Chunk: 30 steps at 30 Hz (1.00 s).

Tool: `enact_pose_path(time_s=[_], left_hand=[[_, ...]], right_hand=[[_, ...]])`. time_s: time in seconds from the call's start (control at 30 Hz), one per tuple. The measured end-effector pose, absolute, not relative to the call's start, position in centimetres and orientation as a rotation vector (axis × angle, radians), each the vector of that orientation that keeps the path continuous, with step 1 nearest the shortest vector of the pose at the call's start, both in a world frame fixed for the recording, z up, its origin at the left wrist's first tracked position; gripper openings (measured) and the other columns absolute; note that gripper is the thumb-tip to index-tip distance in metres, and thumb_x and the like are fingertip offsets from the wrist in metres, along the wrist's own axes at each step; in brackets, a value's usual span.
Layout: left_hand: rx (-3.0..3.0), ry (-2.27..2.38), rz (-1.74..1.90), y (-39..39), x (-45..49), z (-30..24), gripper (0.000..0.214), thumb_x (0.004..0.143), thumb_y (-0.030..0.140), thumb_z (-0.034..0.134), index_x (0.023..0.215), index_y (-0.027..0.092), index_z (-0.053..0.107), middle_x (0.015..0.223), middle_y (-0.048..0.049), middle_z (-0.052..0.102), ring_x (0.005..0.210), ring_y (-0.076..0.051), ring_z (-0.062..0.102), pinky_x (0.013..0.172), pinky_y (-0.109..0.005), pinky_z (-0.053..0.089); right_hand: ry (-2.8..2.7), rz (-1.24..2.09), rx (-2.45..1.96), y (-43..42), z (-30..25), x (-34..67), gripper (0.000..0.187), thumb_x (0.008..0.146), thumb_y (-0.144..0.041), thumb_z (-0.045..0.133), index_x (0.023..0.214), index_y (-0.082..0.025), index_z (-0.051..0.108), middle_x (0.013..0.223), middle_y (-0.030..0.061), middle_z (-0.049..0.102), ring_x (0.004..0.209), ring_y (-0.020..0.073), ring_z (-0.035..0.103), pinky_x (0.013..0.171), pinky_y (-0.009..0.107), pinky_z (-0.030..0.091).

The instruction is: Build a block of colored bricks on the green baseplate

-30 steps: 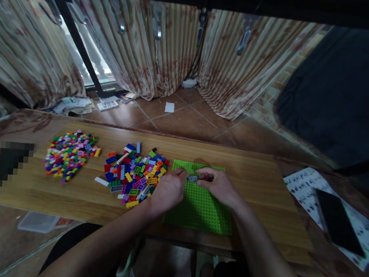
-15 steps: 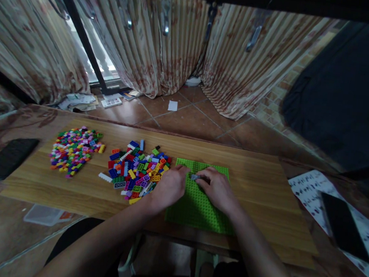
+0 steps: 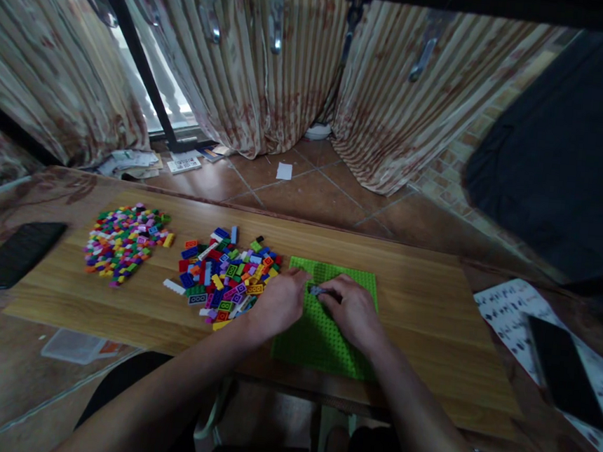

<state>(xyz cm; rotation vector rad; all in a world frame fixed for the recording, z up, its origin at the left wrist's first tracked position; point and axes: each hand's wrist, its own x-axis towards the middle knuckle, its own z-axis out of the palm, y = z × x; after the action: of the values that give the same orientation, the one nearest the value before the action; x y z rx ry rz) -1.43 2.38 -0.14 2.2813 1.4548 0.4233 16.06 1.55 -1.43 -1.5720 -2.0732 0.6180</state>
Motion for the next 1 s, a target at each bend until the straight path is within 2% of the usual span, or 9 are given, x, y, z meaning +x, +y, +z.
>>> enact_pose_path(time_s=[0.4,0.67,0.83,1.0], left_hand=[[2.277,1.45,0.415,2.47,-1.47,0.01,0.025,0.091,0.011,0.04,0.097,0.015,0.063,0.091,-0.009,0.066,0.078,-0.018,0.063,0.072,-0.028,0.05],[2.308,1.365,0.429,2.35,-1.75,-0.5,0.029,0.088,0.008,0.04,0.102,0.017,0.064,0.096,-0.0082,0.066,0.084,-0.018,0.063,0.078,-0.028,0.051],[2.399,1.29,0.33,2.0,-1.74,-0.83,0.038,0.081,0.001,0.042,0.109,0.017,0.063,0.101,-0.0072,0.063,0.086,-0.016,0.061,0.084,-0.027,0.052],[2.491,1.356,0.138,1.65,-0.99,-0.11,0.037,0.084,0.003,0.041,0.114,0.014,0.06,0.109,-0.0093,0.062,0.097,-0.02,0.06,0.088,-0.032,0.052]], right_hand=[[-2.055,0.595,-1.603,2.03,-1.23,15.54,0.009,0.083,-0.017,0.066,0.09,-0.018,0.072,0.088,0.0047,0.067,0.082,0.0185,0.062,0.077,0.031,0.045],[-2.085,0.579,-1.606,2.02,-0.96,15.43,0.009,0.083,-0.015,0.066,0.088,-0.019,0.072,0.087,0.004,0.067,0.083,0.018,0.062,0.076,0.03,0.044],[-2.094,0.59,-1.601,2.25,-0.97,15.39,0.009,0.083,-0.013,0.065,0.085,-0.017,0.074,0.087,0.0054,0.067,0.08,0.0176,0.062,0.075,0.03,0.044],[-2.1,0.579,-1.652,2.56,-1.01,15.33,0.01,0.082,-0.015,0.066,0.084,-0.018,0.075,0.086,0.0062,0.068,0.08,0.0181,0.062,0.074,0.03,0.044]])
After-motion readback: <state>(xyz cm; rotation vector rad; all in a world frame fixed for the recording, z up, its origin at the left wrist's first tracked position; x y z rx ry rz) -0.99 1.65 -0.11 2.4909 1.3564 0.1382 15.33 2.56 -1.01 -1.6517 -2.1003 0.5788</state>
